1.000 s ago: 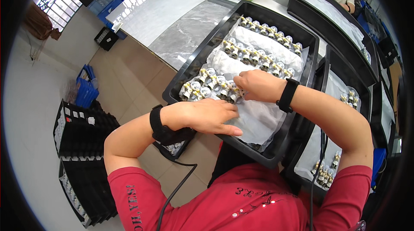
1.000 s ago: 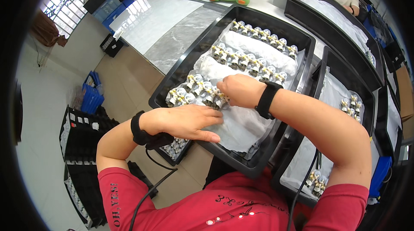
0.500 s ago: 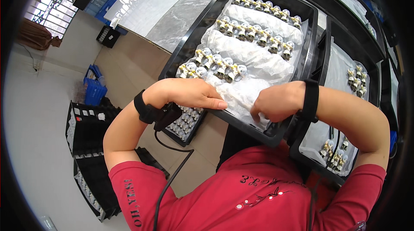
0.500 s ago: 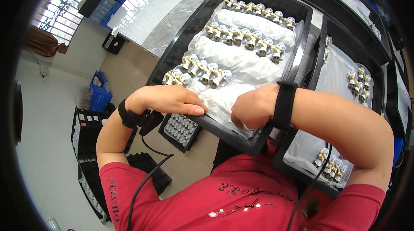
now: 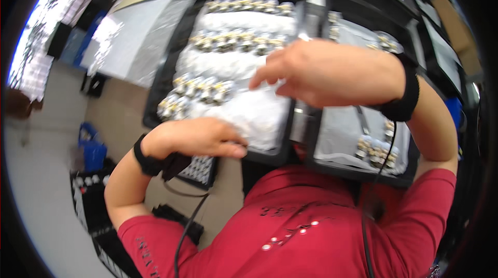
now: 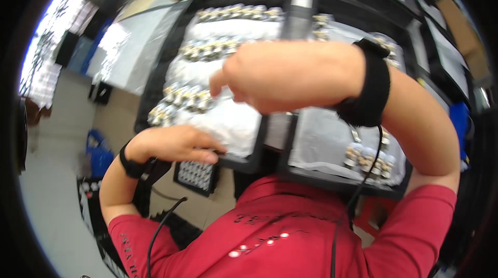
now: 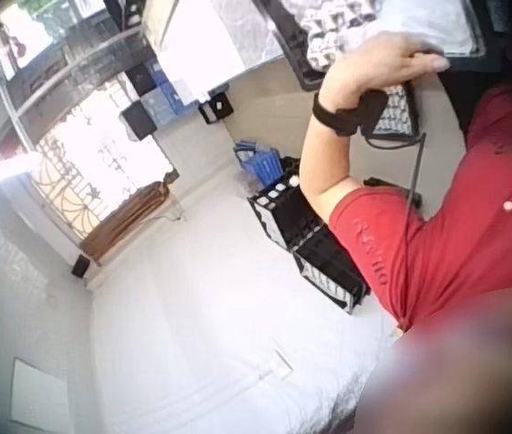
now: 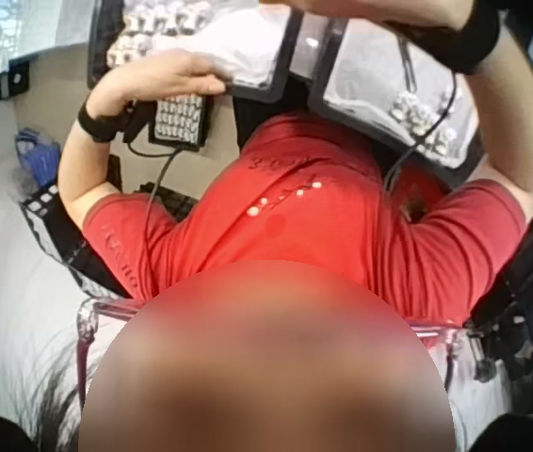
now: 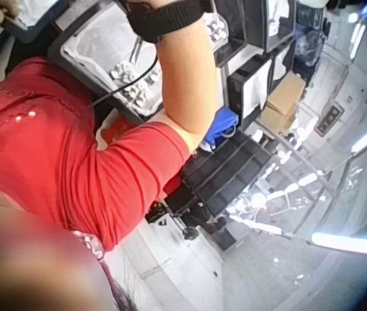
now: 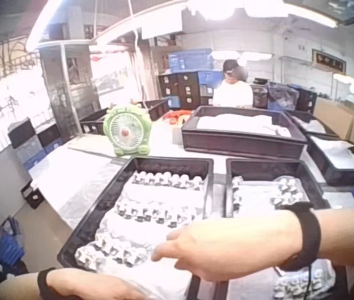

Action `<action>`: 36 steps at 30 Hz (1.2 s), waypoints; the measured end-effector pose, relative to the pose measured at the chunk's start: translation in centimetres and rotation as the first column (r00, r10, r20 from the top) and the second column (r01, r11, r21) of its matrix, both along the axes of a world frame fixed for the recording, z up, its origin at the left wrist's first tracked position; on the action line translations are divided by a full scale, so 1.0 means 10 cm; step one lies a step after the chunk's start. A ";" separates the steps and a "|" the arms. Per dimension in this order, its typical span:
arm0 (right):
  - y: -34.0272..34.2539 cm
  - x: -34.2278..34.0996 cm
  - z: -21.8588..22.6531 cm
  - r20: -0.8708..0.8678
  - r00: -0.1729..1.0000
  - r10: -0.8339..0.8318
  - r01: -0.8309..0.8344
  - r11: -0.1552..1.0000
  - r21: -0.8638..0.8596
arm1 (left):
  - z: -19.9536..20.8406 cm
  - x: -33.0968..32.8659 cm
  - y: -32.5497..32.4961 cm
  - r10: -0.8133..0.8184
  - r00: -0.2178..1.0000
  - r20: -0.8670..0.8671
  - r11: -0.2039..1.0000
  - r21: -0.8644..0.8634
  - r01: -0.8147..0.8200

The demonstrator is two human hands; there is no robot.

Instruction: The recorder assembles small white and gold components using tweezers and hands at a workstation.

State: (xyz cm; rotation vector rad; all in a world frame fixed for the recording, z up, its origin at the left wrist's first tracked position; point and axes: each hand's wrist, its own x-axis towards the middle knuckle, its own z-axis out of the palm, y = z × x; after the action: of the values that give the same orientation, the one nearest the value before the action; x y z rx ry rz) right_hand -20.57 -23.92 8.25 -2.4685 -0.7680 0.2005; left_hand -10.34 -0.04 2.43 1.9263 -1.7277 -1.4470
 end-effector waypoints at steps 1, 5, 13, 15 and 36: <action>-0.13 -0.10 0.10 0.072 0.993 -0.097 0.097 0.995 0.016 | -0.04 -0.02 0.02 -0.045 0.999 0.008 0.999 -0.021 0.045; -0.89 -0.67 0.12 0.056 0.921 -0.386 0.390 0.912 -0.129 | 0.28 -0.09 -0.08 0.060 0.998 0.002 0.995 -0.084 -0.060; -1.53 -1.66 -0.51 -0.253 0.630 -0.735 0.488 0.627 -0.608 | 0.61 -0.46 -0.79 0.324 0.836 -0.442 0.703 -0.479 -0.526; -1.50 -1.78 -0.75 -0.304 0.586 -0.751 0.459 0.617 -0.639 | 0.62 -0.59 -1.04 0.291 0.826 -0.483 0.720 -0.458 -0.522; -0.66 -1.03 -0.76 0.194 0.773 -0.604 0.513 0.775 0.369 | -0.36 -0.91 -1.67 0.385 0.178 -0.906 0.708 0.166 -0.686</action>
State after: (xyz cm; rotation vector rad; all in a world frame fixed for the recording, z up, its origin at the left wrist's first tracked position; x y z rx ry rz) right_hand -30.89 -30.50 0.62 -2.3343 -0.1079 -0.4994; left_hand -19.39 -16.69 -1.14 0.9629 -0.5239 -1.3656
